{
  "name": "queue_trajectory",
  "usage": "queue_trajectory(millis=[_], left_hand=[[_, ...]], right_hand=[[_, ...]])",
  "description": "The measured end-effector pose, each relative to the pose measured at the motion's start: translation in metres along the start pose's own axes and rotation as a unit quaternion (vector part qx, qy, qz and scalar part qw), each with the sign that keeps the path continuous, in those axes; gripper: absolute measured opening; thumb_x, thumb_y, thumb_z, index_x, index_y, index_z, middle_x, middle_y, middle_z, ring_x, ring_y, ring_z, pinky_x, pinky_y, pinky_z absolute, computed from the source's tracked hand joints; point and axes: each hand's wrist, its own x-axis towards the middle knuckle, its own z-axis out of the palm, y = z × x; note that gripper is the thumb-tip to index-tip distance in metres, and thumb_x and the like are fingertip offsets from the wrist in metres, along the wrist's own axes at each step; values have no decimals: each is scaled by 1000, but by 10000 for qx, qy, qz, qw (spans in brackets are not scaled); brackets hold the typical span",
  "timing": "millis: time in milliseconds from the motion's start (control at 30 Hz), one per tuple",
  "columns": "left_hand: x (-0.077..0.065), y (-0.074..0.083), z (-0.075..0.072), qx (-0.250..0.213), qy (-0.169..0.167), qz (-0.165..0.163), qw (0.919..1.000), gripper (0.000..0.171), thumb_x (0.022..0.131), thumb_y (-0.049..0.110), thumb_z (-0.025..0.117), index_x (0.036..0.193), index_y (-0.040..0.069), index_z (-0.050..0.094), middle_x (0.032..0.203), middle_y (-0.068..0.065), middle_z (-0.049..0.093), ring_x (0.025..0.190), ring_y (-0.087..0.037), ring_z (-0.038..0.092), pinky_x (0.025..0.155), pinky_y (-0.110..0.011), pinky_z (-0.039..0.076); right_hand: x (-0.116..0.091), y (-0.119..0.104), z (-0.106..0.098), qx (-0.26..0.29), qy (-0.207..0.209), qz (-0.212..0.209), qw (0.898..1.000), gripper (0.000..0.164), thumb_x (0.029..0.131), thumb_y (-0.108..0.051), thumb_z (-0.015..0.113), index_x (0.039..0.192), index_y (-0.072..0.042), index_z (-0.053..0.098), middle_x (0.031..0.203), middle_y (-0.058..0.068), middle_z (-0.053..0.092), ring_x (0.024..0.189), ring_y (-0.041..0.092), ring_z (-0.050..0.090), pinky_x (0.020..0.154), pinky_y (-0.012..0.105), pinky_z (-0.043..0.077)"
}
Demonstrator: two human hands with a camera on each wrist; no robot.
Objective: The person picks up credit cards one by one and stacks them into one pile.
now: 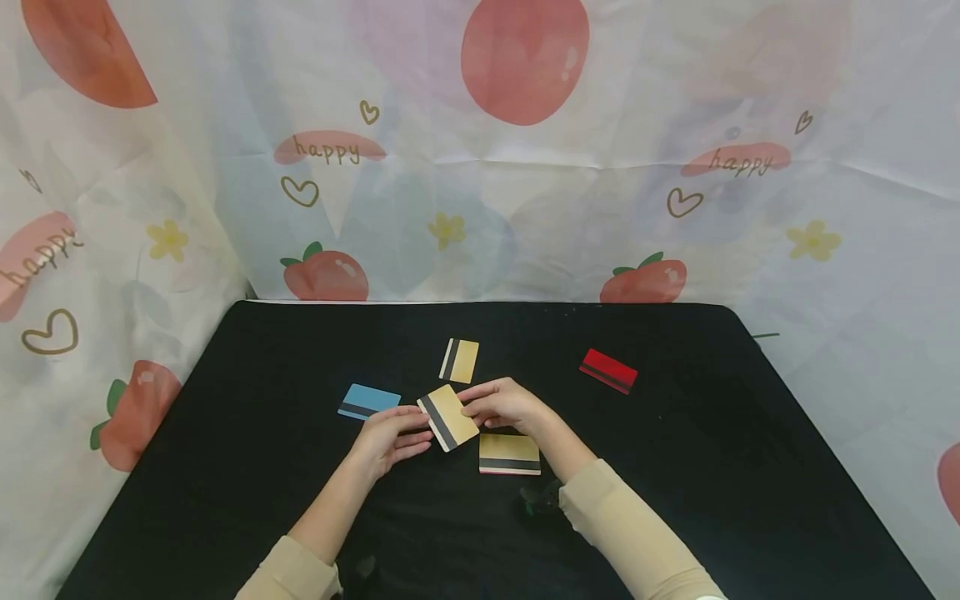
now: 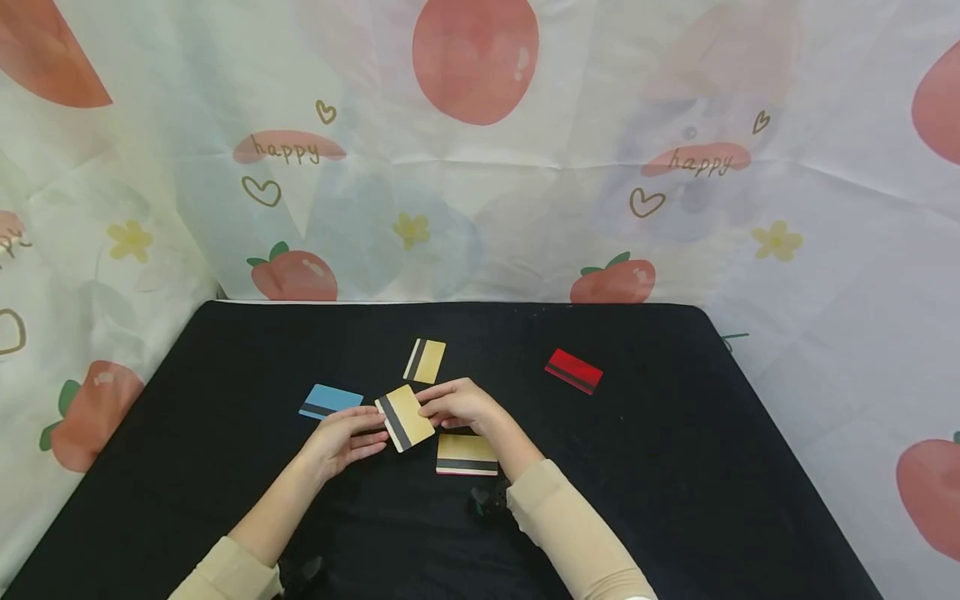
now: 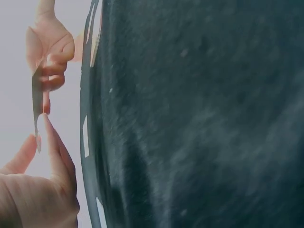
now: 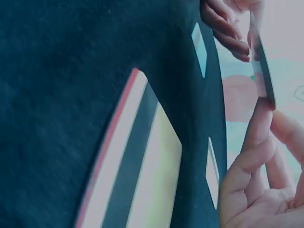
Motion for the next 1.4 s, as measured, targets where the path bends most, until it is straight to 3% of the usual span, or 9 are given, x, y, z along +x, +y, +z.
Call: queue_trajectory(millis=[133,333,633,833,1133,1400], left_hand=[[1,6,-3,242,-112,97,9996,34,83,14,67,113,0,57,89,-9,66,72,-19,68,71,-36,56],[4,13,-7,1043,-427,-53,9936,37,83,20,67,113,0,60,93,-11,66,74,-21,68,70,-35,56],[1,25,-8,2347,-1108,-269,9653,29,82,14,67,107,-1,64,80,-10,67,65,-19,67,62,-31,57],[-2,25,-6,2706,-1455,-288,9512,29,80,12,70,105,-2,66,78,-11,68,62,-17,67,57,-25,56],[-4,24,-3,2689,-1429,-252,9522,27,80,10,69,104,-2,66,75,-11,67,60,-15,66,57,-24,55],[2,23,4,2282,-1027,-23,9682,29,81,11,68,106,-3,63,74,-9,68,62,-16,67,57,-24,56]], right_hand=[[-3,-3,-6,-155,-327,-84,9993,31,77,-5,69,108,-3,67,61,0,63,52,8,57,48,17,44],[-7,-7,-10,-371,-728,-118,9966,30,76,-6,70,106,-2,68,64,0,64,53,9,56,50,19,46],[-9,-10,-15,-852,-1398,-193,9863,30,75,-4,69,104,0,69,63,-2,63,53,8,54,48,19,42],[-10,-10,-16,-982,-1550,-197,9828,28,75,-3,68,103,0,69,63,-2,63,53,8,53,48,20,41],[-10,-8,-18,-952,-1505,-176,9839,28,76,-6,68,104,-2,69,66,-2,62,56,9,52,51,21,42],[-11,1,-23,-51,-809,-331,9962,35,83,-16,65,116,-3,62,87,3,66,69,12,62,60,24,52]])
